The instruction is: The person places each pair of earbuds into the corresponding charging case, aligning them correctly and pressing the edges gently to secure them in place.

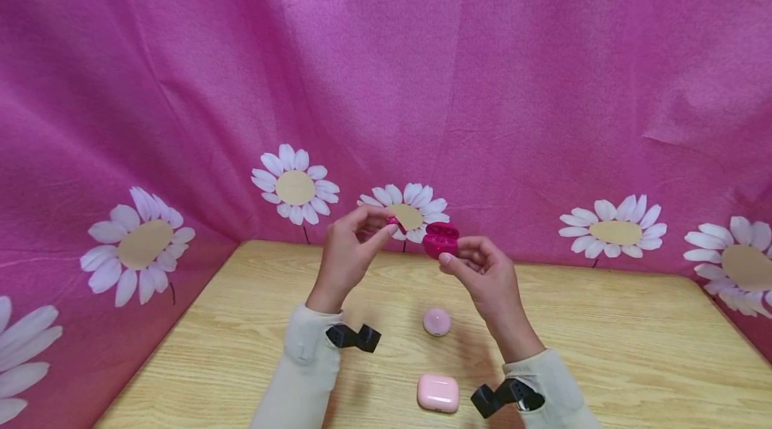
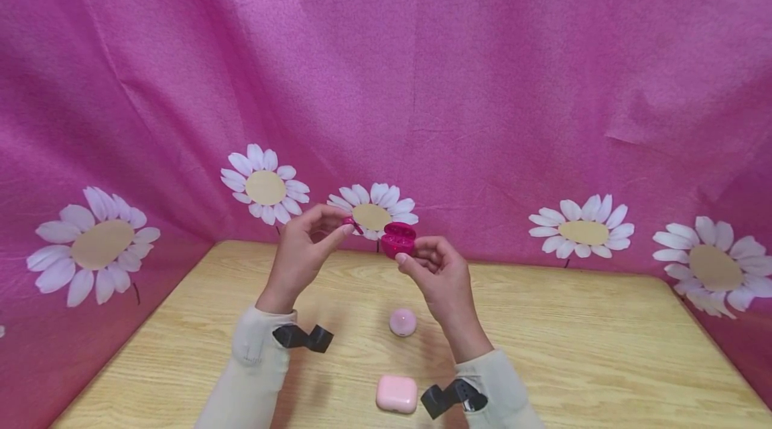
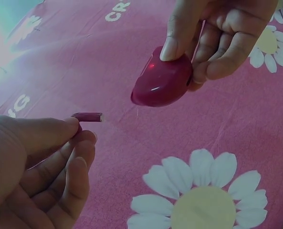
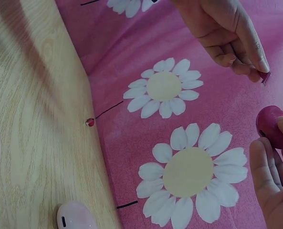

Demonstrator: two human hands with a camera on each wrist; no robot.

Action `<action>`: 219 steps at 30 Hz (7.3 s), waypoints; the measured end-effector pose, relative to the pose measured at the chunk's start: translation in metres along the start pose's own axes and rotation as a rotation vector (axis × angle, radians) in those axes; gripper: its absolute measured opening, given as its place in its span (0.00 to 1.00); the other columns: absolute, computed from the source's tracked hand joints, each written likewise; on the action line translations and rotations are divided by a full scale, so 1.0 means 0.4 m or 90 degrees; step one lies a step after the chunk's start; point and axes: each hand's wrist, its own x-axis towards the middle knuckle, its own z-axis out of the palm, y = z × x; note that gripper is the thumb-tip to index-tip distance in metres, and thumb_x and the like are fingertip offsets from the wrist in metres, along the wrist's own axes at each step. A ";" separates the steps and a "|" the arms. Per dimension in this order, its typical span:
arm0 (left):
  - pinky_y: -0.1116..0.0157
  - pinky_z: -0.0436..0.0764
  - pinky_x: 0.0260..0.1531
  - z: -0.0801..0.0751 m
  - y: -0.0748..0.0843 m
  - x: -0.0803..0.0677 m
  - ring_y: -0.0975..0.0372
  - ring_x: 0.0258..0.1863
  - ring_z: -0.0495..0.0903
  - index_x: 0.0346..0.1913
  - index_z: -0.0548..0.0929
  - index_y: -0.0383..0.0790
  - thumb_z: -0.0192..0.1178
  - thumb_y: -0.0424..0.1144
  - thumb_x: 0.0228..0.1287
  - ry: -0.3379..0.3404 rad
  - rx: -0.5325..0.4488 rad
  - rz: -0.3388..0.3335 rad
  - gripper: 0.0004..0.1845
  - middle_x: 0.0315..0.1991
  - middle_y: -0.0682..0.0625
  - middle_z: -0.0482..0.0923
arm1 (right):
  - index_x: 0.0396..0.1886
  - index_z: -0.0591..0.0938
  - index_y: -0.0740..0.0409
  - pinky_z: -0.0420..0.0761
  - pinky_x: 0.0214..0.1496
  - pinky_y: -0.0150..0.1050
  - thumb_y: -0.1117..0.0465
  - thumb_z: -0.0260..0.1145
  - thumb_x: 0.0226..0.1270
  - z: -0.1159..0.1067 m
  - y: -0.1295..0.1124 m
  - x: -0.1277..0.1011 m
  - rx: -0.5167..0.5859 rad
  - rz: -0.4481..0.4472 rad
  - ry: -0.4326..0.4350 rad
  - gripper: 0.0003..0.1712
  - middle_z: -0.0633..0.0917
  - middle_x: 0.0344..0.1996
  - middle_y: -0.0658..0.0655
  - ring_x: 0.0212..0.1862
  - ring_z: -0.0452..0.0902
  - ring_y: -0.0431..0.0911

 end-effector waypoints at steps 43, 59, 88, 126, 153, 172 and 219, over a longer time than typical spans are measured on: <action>0.67 0.77 0.22 0.070 -0.036 -0.012 0.67 0.23 0.78 0.41 0.89 0.39 0.70 0.36 0.57 -0.049 0.038 0.066 0.09 0.34 0.53 0.84 | 0.45 0.75 0.73 0.84 0.41 0.40 0.71 0.70 0.59 0.011 0.003 -0.008 -0.024 -0.034 -0.067 0.17 0.84 0.36 0.69 0.34 0.85 0.44; 0.67 0.74 0.19 0.066 -0.032 -0.011 0.60 0.22 0.82 0.38 0.89 0.42 0.71 0.36 0.55 -0.046 0.020 0.032 0.07 0.29 0.54 0.86 | 0.45 0.76 0.73 0.84 0.40 0.40 0.72 0.69 0.59 0.011 0.005 -0.007 -0.012 -0.048 -0.064 0.16 0.85 0.35 0.67 0.34 0.85 0.44; 0.70 0.73 0.19 0.069 -0.032 -0.013 0.66 0.21 0.77 0.38 0.88 0.43 0.70 0.35 0.57 -0.068 0.058 0.046 0.06 0.28 0.56 0.84 | 0.45 0.76 0.71 0.84 0.40 0.43 0.72 0.70 0.58 0.008 0.006 -0.009 0.002 -0.045 -0.054 0.16 0.86 0.33 0.58 0.34 0.85 0.48; 0.64 0.78 0.21 0.070 -0.038 -0.013 0.66 0.23 0.79 0.39 0.88 0.43 0.68 0.33 0.59 -0.066 0.046 0.043 0.06 0.30 0.54 0.84 | 0.45 0.75 0.74 0.84 0.40 0.41 0.71 0.69 0.59 0.009 0.006 -0.006 -0.001 -0.048 -0.053 0.16 0.85 0.34 0.61 0.34 0.85 0.45; 0.68 0.81 0.33 0.048 -0.038 -0.006 0.68 0.31 0.79 0.42 0.86 0.43 0.66 0.34 0.61 -0.032 0.049 0.049 0.07 0.34 0.55 0.84 | 0.51 0.80 0.70 0.83 0.44 0.42 0.68 0.71 0.59 0.004 0.000 -0.004 0.013 0.004 -0.004 0.20 0.87 0.36 0.54 0.35 0.85 0.45; 0.63 0.79 0.36 -0.024 -0.073 0.012 0.61 0.35 0.80 0.45 0.86 0.41 0.66 0.35 0.61 0.008 0.001 -0.013 0.09 0.37 0.51 0.84 | 0.50 0.83 0.69 0.83 0.46 0.40 0.67 0.71 0.59 -0.001 -0.001 -0.006 -0.010 -0.007 0.011 0.19 0.87 0.39 0.53 0.37 0.85 0.44; 0.42 0.66 0.57 -0.053 -0.424 -0.076 0.41 0.58 0.71 0.60 0.78 0.36 0.57 0.36 0.65 -0.140 0.364 -0.277 0.21 0.60 0.38 0.72 | 0.51 0.82 0.67 0.82 0.47 0.40 0.64 0.71 0.61 -0.002 0.001 -0.006 -0.017 0.008 0.006 0.19 0.87 0.41 0.57 0.38 0.85 0.45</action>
